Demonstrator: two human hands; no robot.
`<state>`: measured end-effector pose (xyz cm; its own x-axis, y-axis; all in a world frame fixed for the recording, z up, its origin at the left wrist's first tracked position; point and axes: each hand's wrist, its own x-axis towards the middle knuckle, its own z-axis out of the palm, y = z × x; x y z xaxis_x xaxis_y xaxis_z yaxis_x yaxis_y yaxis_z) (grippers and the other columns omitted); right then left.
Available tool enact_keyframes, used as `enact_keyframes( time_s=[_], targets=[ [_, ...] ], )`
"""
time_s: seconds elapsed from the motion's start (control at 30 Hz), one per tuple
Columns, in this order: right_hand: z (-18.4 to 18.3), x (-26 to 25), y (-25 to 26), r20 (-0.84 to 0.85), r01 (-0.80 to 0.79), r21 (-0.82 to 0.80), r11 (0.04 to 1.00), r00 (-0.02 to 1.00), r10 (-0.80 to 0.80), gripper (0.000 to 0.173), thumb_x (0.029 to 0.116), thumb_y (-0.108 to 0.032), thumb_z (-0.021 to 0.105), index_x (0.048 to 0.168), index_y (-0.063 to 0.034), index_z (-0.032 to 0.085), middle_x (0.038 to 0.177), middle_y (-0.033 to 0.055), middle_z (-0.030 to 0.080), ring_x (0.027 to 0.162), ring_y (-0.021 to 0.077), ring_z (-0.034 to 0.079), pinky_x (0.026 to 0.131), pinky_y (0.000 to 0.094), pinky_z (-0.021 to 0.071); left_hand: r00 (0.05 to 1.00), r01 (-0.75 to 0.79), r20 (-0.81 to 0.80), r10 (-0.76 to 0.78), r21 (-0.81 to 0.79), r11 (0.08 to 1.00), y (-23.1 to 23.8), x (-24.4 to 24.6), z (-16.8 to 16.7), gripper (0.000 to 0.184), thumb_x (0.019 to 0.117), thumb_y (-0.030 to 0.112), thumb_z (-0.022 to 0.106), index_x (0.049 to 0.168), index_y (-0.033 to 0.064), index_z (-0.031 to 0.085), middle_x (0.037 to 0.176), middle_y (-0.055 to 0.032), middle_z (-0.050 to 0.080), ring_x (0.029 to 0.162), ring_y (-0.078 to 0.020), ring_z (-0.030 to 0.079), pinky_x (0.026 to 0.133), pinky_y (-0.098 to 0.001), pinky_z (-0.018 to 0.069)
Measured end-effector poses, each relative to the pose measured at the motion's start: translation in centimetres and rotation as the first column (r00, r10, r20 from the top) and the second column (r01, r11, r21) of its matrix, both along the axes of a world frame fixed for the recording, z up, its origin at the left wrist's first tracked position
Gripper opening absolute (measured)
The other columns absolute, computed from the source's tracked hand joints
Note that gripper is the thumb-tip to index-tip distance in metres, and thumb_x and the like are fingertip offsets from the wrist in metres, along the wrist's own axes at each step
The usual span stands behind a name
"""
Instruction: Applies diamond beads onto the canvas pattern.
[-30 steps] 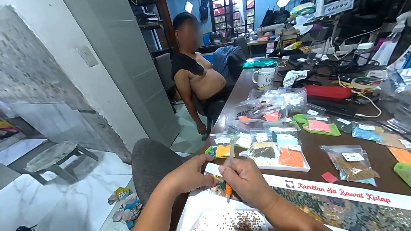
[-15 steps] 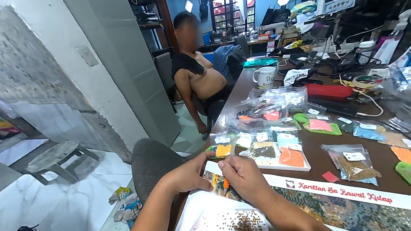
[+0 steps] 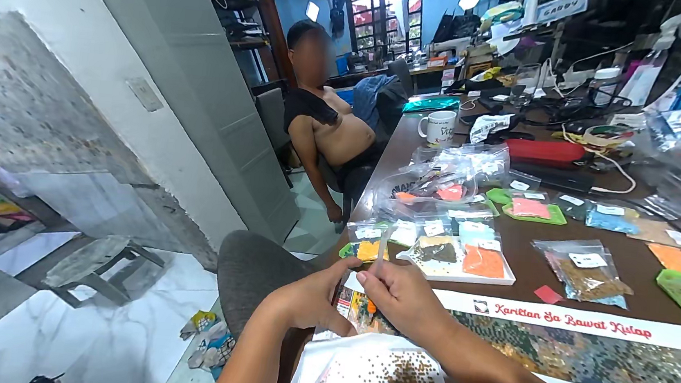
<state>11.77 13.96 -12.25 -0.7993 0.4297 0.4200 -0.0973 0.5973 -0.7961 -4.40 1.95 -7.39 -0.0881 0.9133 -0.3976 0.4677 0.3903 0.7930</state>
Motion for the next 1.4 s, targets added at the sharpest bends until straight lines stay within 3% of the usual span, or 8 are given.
enact_keyframes(
  time_s=[0.27, 0.43, 0.53, 0.8, 1.0, 1.4],
  targets=[
    [-0.4, -0.1, -0.2, -0.049, 0.027, 0.027, 0.999, 0.998, -0.026, 0.041, 0.1040, -0.038, 0.053, 0.076, -0.0088, 0.063, 0.059, -0.0044, 0.047, 0.054, 0.0019, 0.045, 0.052, 0.0211, 0.0389, 0.997, 0.054, -0.046, -0.055, -0.010, 0.998, -0.2, 1.2, 0.8, 0.120, 0.0650, 0.005, 0.090, 0.161, 0.0164, 0.018, 0.148, -0.0133, 0.048, 0.128, -0.0178, 0.057, 0.104, -0.0374, 0.0515],
    [-0.5, -0.1, -0.4, -0.121, 0.062, 0.028, 0.998, 0.991, -0.058, 0.037, 0.1024, -0.036, 0.055, 0.079, -0.0092, 0.066, 0.060, -0.0049, 0.050, 0.054, 0.0001, 0.047, 0.053, 0.0193, 0.0397, 0.993, 0.096, -0.066, -0.096, -0.009, 0.995, -0.3, 1.3, 1.1, 0.121, 0.0605, 0.005, 0.092, 0.160, 0.0154, 0.024, 0.155, -0.0183, 0.036, 0.136, -0.0250, 0.049, 0.106, -0.0427, 0.0490],
    [-0.7, -0.1, -0.4, -0.151, 0.071, 0.015, 0.997, 0.986, -0.068, 0.034, 0.1013, -0.034, 0.058, 0.084, -0.0089, 0.072, 0.063, -0.0047, 0.056, 0.056, -0.0011, 0.049, 0.054, 0.0181, 0.0424, 0.991, 0.111, -0.071, -0.111, 0.005, 0.994, -0.4, 1.3, 1.1, 0.118, 0.0584, 0.005, 0.093, 0.157, 0.0155, 0.029, 0.151, -0.0195, 0.039, 0.133, -0.0273, 0.050, 0.105, -0.0447, 0.0498],
    [-0.5, -0.1, -0.5, -0.055, 0.082, -0.031, 0.996, 0.995, -0.083, 0.034, 0.0977, -0.039, 0.063, 0.081, -0.0094, 0.064, 0.059, -0.0071, 0.047, 0.053, -0.0005, 0.042, 0.053, 0.0192, 0.0383, 0.990, 0.105, -0.096, -0.106, -0.013, 0.994, -0.4, 1.2, 1.2, 0.117, 0.0587, 0.005, 0.094, 0.156, 0.0152, 0.031, 0.151, -0.0211, 0.038, 0.132, -0.0306, 0.051, 0.102, -0.0476, 0.0508],
    [-0.6, -0.1, -0.5, -0.028, 0.075, -0.024, 0.997, 0.997, -0.075, 0.037, 0.0973, -0.040, 0.063, 0.075, -0.0102, 0.060, 0.058, -0.0064, 0.045, 0.053, 0.0016, 0.043, 0.053, 0.0217, 0.0381, 0.975, 0.110, -0.188, -0.117, -0.049, 0.993, -0.4, 1.6, 1.7, 0.116, 0.0619, 0.007, 0.094, 0.159, 0.0114, 0.030, 0.157, -0.0235, 0.029, 0.139, -0.0341, 0.043, 0.108, -0.0493, 0.0451],
    [-0.6, 0.0, -0.6, -0.021, 0.074, 0.018, 0.997, 0.997, -0.074, 0.039, 0.0971, -0.039, 0.063, 0.072, -0.0095, 0.059, 0.057, -0.0057, 0.045, 0.052, 0.0020, 0.042, 0.052, 0.0217, 0.0369, 0.971, 0.116, -0.204, -0.124, -0.053, 0.992, -0.4, 1.4, 1.6, 0.113, 0.0631, 0.009, 0.095, 0.157, 0.0113, 0.032, 0.157, -0.0222, 0.030, 0.137, -0.0327, 0.045, 0.106, -0.0487, 0.0458]
  ],
)
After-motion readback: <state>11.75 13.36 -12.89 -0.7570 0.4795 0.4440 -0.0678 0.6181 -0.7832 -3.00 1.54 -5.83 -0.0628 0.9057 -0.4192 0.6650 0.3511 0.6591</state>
